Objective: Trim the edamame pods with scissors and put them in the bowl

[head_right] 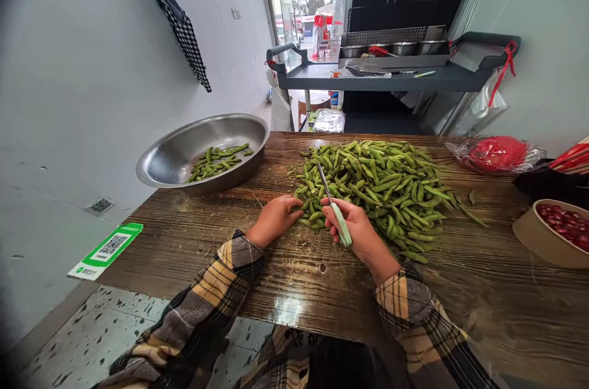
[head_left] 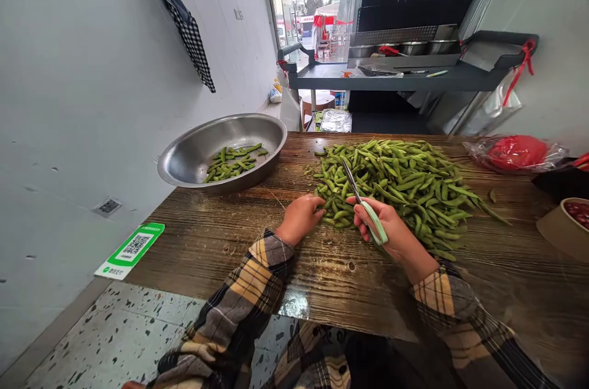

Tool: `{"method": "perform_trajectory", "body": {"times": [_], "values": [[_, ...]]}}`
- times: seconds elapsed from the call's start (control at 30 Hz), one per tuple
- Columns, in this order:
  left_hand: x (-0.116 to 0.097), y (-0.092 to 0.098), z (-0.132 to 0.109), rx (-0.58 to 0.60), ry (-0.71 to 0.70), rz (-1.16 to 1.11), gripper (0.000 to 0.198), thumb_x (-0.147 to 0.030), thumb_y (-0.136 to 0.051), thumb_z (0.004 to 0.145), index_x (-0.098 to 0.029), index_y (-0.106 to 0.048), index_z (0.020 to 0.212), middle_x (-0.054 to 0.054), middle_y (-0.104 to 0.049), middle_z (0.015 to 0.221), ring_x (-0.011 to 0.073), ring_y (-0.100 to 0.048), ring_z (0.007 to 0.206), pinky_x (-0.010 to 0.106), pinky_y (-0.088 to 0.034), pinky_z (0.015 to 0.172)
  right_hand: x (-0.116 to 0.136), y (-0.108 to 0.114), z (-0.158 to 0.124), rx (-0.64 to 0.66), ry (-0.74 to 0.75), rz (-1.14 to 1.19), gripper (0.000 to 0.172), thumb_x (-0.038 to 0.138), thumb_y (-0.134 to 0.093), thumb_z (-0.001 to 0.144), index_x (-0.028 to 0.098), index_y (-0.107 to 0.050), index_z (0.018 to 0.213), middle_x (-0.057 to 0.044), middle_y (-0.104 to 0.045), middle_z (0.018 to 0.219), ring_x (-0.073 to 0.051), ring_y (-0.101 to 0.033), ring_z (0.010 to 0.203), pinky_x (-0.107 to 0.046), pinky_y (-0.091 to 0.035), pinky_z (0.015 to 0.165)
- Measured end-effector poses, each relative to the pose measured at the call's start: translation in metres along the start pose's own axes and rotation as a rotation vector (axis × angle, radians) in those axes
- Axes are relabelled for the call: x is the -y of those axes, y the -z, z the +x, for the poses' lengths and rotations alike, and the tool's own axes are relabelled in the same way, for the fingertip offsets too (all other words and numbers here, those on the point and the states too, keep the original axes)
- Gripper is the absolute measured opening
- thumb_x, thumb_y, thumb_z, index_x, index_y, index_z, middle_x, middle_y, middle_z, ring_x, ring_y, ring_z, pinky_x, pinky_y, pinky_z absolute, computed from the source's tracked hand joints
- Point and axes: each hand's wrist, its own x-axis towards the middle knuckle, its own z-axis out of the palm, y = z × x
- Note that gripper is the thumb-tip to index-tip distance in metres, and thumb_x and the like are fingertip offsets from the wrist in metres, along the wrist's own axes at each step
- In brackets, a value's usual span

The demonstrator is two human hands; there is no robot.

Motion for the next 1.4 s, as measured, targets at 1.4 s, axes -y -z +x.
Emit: {"method": "perform_trajectory", "body": {"times": [1.4], "values": [[-0.02,0.026,-0.004,0.153,0.232,-1.123,0.028,-0.041,-0.061,0.078,-0.013,-0.065,0.078,-0.002,-0.043,0.06,0.0068,-0.036,0.05,0.02,-0.02,0.044,0.01,-0.005,-0.009,0.167,0.039,-0.389,0.058,0.041,-0.069,0.075,0.011,-0.059,0.124,0.0,-0.057,0.073,-0.013,-0.049,0.061,-0.026,-0.04,0.056]]}}
